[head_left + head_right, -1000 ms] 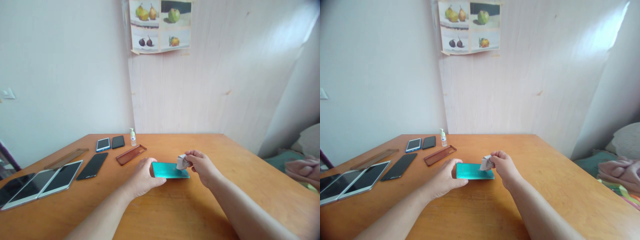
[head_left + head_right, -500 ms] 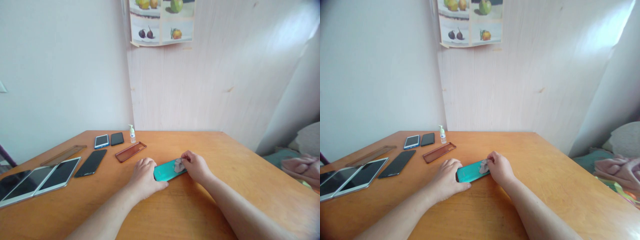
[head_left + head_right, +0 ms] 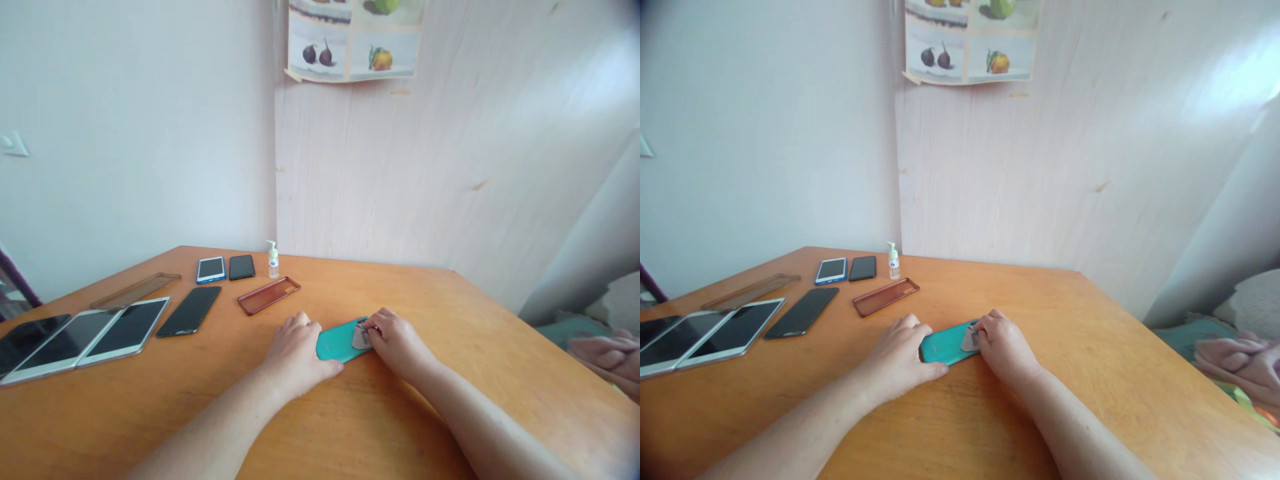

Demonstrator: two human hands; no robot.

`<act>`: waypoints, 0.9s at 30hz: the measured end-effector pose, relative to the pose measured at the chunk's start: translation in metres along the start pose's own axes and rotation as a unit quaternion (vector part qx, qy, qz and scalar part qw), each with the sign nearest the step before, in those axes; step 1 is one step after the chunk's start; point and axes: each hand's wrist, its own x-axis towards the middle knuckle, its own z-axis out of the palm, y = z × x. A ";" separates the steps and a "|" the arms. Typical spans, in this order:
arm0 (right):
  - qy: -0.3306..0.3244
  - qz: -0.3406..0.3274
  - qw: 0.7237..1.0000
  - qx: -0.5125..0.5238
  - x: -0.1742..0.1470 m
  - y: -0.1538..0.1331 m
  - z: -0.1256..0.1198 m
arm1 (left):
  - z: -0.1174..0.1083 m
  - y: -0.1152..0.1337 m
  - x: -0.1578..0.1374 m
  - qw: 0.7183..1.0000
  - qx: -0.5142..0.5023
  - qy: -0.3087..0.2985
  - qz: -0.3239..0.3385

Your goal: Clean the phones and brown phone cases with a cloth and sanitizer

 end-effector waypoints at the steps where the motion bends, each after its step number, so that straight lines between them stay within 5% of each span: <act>1: -0.011 -0.003 1.000 -0.004 -0.001 -0.003 -0.002 | 0.000 -0.001 0.000 1.000 -0.006 -0.005 0.000; 7: -0.062 -0.042 0.997 0.006 -0.006 -0.012 -0.008 | -0.005 -0.005 0.002 0.998 -0.065 -0.021 0.018; 14: -0.026 0.005 0.998 -0.062 0.001 0.007 -0.003 | -0.017 -0.006 0.001 0.991 -0.116 -0.053 0.028; 23: -0.166 -0.153 0.973 0.051 -0.033 -0.072 -0.009 | -0.012 -0.006 0.002 0.989 -0.139 -0.044 0.032; 27: -0.161 -0.083 0.983 -0.039 -0.023 -0.043 -0.007 | -0.011 -0.006 0.002 0.991 -0.124 -0.044 0.036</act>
